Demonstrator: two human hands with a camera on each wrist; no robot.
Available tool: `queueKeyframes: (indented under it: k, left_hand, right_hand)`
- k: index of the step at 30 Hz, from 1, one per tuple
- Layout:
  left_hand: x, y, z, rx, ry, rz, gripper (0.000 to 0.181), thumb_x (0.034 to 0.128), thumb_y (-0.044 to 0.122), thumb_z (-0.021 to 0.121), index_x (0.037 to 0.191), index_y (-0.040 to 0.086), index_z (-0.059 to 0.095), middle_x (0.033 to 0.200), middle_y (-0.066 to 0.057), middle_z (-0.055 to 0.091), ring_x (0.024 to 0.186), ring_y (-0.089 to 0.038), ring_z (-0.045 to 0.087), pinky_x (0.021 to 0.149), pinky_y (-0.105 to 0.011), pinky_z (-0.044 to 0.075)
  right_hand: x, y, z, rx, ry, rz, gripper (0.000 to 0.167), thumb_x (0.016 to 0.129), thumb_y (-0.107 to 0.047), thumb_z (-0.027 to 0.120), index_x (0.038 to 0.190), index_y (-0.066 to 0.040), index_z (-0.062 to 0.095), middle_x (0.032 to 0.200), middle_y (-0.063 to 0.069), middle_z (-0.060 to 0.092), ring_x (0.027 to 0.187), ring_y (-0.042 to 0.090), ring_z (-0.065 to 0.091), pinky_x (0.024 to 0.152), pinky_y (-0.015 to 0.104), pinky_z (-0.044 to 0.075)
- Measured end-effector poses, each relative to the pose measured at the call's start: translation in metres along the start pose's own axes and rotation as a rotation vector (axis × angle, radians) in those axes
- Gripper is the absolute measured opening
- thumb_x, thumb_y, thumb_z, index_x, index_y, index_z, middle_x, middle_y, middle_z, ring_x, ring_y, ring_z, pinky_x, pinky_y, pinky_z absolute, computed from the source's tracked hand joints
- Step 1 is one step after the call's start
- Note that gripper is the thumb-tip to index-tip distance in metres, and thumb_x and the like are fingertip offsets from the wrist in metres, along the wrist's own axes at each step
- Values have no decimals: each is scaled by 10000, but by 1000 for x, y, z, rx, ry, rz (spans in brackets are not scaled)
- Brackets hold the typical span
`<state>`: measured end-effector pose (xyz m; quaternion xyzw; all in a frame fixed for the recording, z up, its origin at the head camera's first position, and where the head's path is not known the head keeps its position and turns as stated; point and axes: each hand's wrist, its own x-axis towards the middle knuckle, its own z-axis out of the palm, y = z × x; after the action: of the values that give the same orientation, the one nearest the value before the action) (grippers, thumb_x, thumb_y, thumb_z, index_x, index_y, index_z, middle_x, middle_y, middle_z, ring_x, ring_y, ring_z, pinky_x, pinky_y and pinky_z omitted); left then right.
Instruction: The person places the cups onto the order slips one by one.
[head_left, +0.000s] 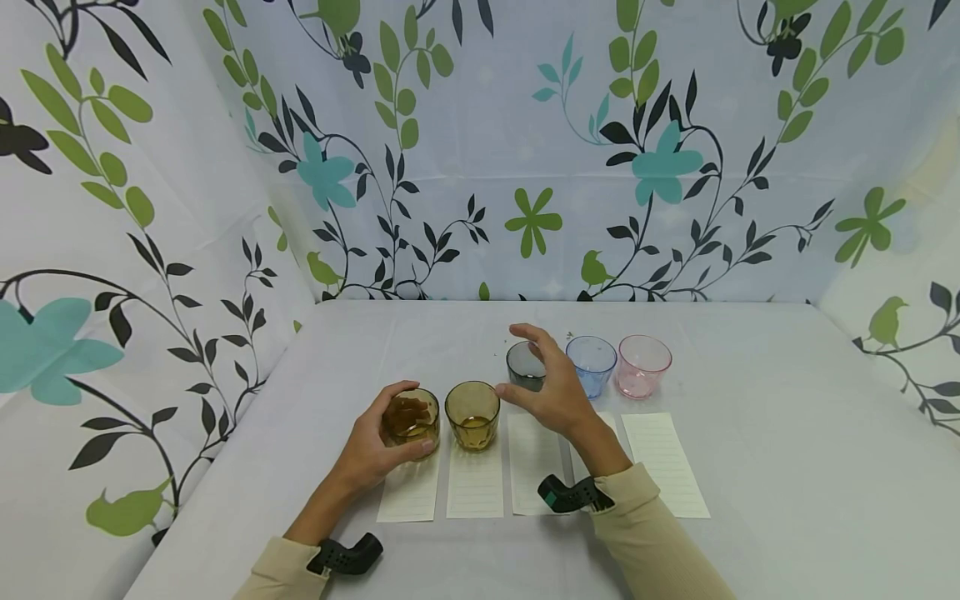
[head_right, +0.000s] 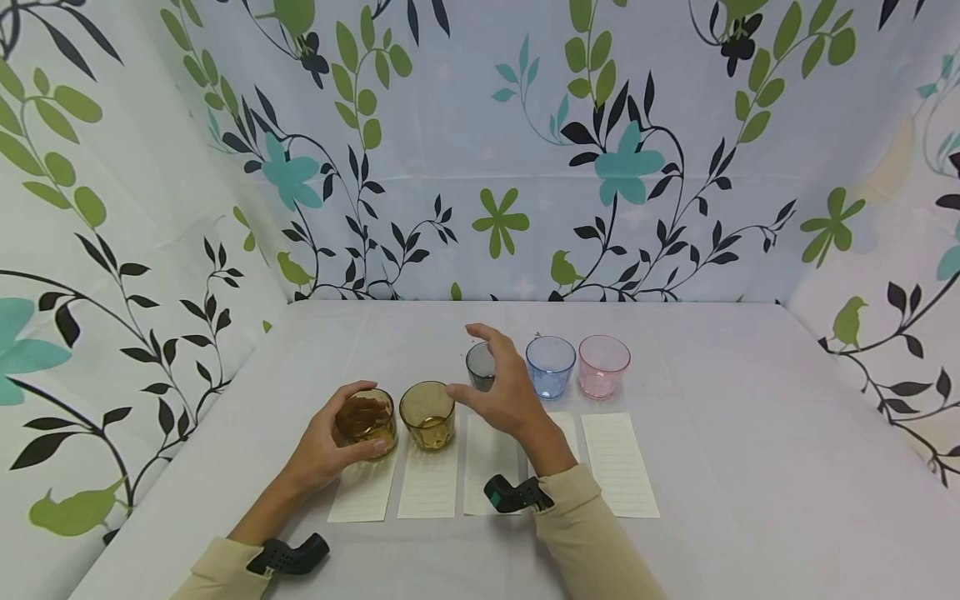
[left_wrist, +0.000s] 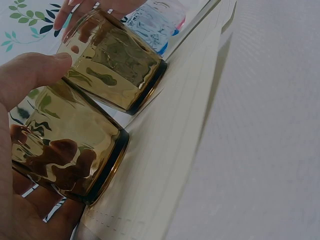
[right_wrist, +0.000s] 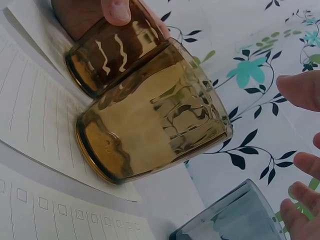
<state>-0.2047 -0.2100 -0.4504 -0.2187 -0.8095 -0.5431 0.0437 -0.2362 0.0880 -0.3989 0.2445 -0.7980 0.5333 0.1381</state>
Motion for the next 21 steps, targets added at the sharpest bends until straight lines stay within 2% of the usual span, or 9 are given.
queueKeyframes:
  k: [5, 12, 16, 21]
  left_hand:
    - [0, 1, 0, -3, 0, 1, 780, 820, 164, 832, 1484, 266, 435, 1290, -116, 604, 1165, -308, 607, 989, -370, 498]
    - [0, 2, 0, -2, 0, 4, 778, 820, 166, 834, 1482, 267, 437, 1288, -118, 607, 1163, -311, 607, 992, -384, 499]
    - [0, 2, 0, -1, 2, 3, 780, 817, 168, 837, 1481, 272, 440, 1293, -112, 603, 1169, -307, 601, 996, -394, 494]
    - [0, 1, 0, 4, 3, 2, 781, 816, 172, 838, 1480, 275, 440, 1297, -107, 600, 1171, -304, 598, 999, -421, 490]
  right_hand:
    - [-1, 2, 0, -10, 23, 17, 782, 812, -174, 821, 1493, -91, 444, 1543, 97, 448, 1467, 344, 365, 1188, 532, 290]
    - [0, 6, -1, -22, 46, 0, 773, 809, -197, 810, 1486, -94, 452, 1546, 89, 440, 1490, 292, 313, 1193, 557, 256]
    - [-2, 7, -1, -31, 60, 24, 775, 808, -215, 804, 1492, -113, 453, 1593, 77, 377, 1522, 275, 246, 1189, 607, 219]
    - [-4, 7, -1, -26, 71, 58, 779, 815, -232, 795, 1504, -134, 446, 1644, 114, 277, 1533, 335, 204, 1174, 666, 185]
